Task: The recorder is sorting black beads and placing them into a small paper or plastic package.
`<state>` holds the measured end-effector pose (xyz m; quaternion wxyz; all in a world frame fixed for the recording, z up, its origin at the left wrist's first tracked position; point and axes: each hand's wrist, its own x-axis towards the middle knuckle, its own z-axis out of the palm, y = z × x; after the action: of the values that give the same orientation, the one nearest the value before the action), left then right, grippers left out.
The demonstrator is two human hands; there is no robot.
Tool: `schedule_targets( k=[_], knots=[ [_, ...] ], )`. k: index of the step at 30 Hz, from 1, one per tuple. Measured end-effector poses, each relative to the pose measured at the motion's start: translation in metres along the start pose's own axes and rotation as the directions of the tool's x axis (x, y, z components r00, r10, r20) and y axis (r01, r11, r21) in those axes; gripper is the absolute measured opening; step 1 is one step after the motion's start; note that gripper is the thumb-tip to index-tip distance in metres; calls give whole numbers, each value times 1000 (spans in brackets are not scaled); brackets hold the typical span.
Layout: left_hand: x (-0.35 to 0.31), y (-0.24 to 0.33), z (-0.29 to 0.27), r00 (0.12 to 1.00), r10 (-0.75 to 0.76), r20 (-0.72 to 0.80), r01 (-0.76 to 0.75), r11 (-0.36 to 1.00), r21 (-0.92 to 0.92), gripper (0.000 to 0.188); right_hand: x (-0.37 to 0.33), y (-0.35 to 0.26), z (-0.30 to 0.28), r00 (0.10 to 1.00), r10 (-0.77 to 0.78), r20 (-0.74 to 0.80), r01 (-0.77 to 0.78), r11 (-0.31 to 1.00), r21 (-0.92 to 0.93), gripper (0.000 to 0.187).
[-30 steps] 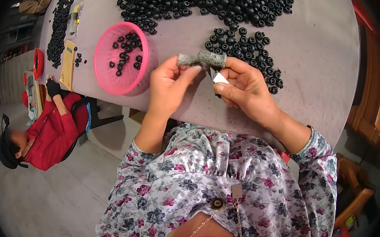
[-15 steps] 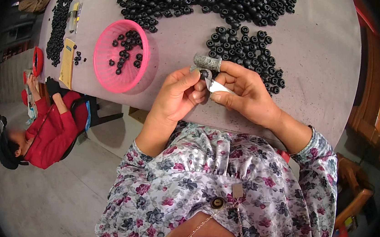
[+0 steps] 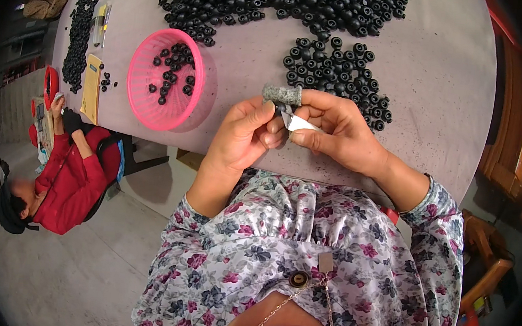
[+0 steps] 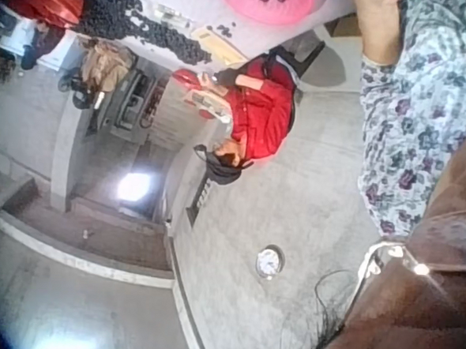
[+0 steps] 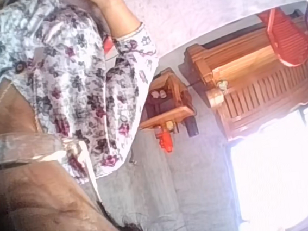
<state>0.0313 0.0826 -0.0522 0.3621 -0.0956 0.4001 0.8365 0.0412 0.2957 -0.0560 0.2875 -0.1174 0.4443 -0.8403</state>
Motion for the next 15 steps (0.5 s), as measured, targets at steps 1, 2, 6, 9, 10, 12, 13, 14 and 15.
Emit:
schedule_targets(
  k=[1,2,6,9,10,12,13,14,15],
  knots=[
    [0,0,0,1000,-3,-6,3,1000,0,24,0,0,0,1000,2,-4,-2,1000,2,30],
    [-1,1,1,1000,-7,-12,7,1000,-1,24,0,0,0,1000,4,-9,-4,1000,3,30],
    [-1,2,3,1000,-10,2,10,1000,-8,25,0,-4,2,999,25,-19,-25,999,22,30],
    [0,2,2,1000,-4,17,4,1000,-3,25,-1,-1,2,1000,20,-17,-19,999,26,30],
    [0,0,1,999,-10,32,11,999,-40,24,-1,-1,2,1000,18,-16,-18,999,32,30],
    [0,-3,-2,998,-21,62,27,993,-111,24,-1,0,2,1000,15,-14,-15,999,42,29],
    [0,-4,-2,998,-21,63,28,993,-114,24,-1,1,1,1000,26,-13,-25,999,38,28],
    [0,-4,0,998,-22,63,29,993,-117,23,-1,2,-1,999,37,-12,-36,999,35,26],
    [0,-4,0,998,-23,64,30,992,-120,23,-1,3,-2,999,47,-12,-47,998,31,24]
  ],
)
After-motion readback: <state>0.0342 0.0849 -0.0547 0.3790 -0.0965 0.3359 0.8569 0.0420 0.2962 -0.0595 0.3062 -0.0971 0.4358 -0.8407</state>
